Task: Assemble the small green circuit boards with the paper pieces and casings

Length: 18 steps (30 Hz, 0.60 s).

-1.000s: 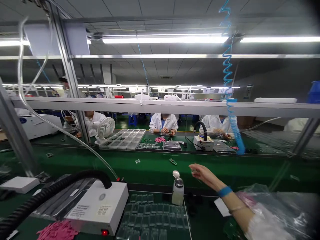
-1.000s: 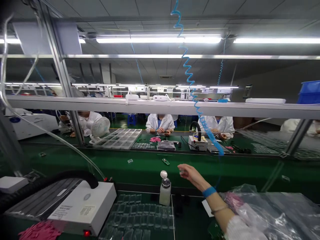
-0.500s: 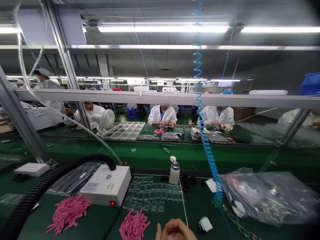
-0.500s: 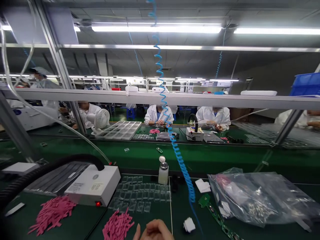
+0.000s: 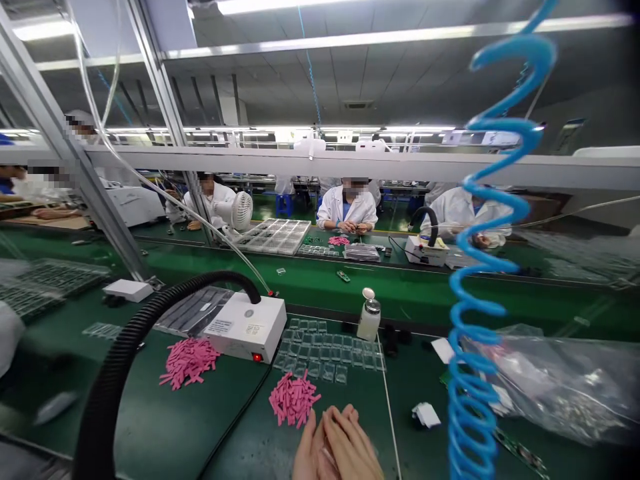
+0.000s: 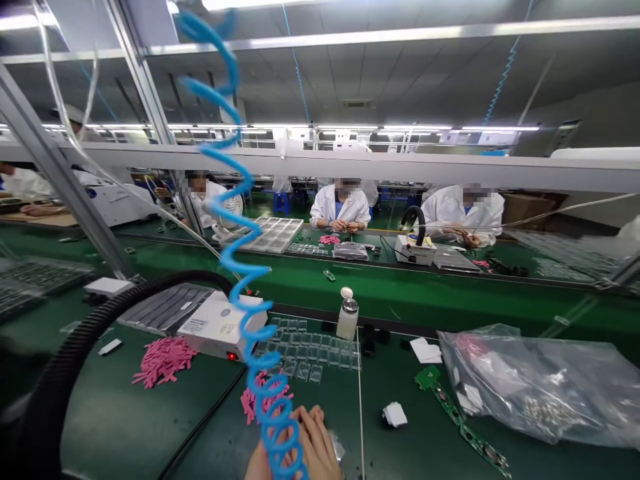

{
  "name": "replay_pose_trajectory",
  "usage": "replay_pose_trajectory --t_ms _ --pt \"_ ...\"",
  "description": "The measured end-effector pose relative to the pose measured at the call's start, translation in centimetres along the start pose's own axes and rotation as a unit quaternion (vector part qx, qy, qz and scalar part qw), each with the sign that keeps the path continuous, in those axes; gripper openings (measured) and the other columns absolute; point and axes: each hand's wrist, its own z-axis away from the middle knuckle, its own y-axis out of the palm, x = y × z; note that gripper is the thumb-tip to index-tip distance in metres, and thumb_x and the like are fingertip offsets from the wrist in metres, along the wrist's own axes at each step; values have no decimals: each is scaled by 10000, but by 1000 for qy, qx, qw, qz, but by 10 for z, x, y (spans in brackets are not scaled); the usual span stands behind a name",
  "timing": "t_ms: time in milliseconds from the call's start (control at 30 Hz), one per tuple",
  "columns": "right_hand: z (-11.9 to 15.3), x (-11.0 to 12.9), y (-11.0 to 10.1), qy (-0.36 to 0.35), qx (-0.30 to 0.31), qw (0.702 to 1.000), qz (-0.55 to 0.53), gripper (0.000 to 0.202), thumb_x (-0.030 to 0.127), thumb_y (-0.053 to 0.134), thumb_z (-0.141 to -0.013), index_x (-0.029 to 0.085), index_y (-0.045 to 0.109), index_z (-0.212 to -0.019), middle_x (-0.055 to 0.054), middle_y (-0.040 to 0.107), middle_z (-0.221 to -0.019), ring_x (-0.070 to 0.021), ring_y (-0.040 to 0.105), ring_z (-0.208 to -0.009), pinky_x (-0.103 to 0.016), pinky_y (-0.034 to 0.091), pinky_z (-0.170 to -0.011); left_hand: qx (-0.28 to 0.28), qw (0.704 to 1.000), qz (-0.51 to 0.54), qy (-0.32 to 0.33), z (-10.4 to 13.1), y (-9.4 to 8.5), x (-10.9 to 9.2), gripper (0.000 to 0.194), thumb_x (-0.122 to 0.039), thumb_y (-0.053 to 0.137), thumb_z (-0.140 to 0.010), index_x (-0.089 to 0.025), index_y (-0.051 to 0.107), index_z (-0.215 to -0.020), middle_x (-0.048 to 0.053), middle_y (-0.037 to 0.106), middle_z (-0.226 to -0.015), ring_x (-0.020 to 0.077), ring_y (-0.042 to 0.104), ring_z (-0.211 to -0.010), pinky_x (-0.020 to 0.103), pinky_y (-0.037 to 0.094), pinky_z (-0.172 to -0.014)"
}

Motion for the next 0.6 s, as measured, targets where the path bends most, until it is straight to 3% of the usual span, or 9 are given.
replay_pose_trajectory --t_ms 167,333,400,500,600 --pt "1 2 2 10 0 1000 -5 506 454 521 -898 293 452 -1372 -58 528 -1350 -343 476 -1240 -499 445 -986 -15 1000 3 -25 0 -5 2 366 -356 509 -856 -126 639 -1110 147 725 -976 312 617 -1075 443 428 -966" --pt "-5 4 -14 -6 -33 997 -70 291 337 414 -961 281 632 -1146 -43 692 -1108 -253 606 -1084 -445 429 -1002 -64 996 50 -18 -3 -17 4 263 -335 508 -865 -122 656 -819 111 703 -799 237 672 -902 362 474 -885" --pt "-7 5 -21 13 -41 994 -99 268 317 409 -958 279 668 -1016 -43 712 -1001 -238 630 -994 -398 482 -922 -61 997 39 -5 -3 -22 3 262 -326 521 -862 -102 656 -853 133 704 -849 226 672 -889 342 482 -859" --pt "-6 10 -25 35 -42 992 -118 304 318 388 -956 257 661 -837 -60 683 -872 -229 616 -868 -346 519 -772 -27 999 6 17 -1 -28 3 309 -301 492 -875 -84 651 -1029 187 686 -1057 263 599 -1096 373 439 -945" --pt "-4 18 -22 42 -41 995 -78 272 313 437 -931 247 630 -751 -55 647 -827 -224 594 -801 -341 500 -723 26 1000 16 6 0 -30 6 380 -340 413 -898 -116 668 -1069 178 656 -1175 283 480 -1248 418 356 -1044"
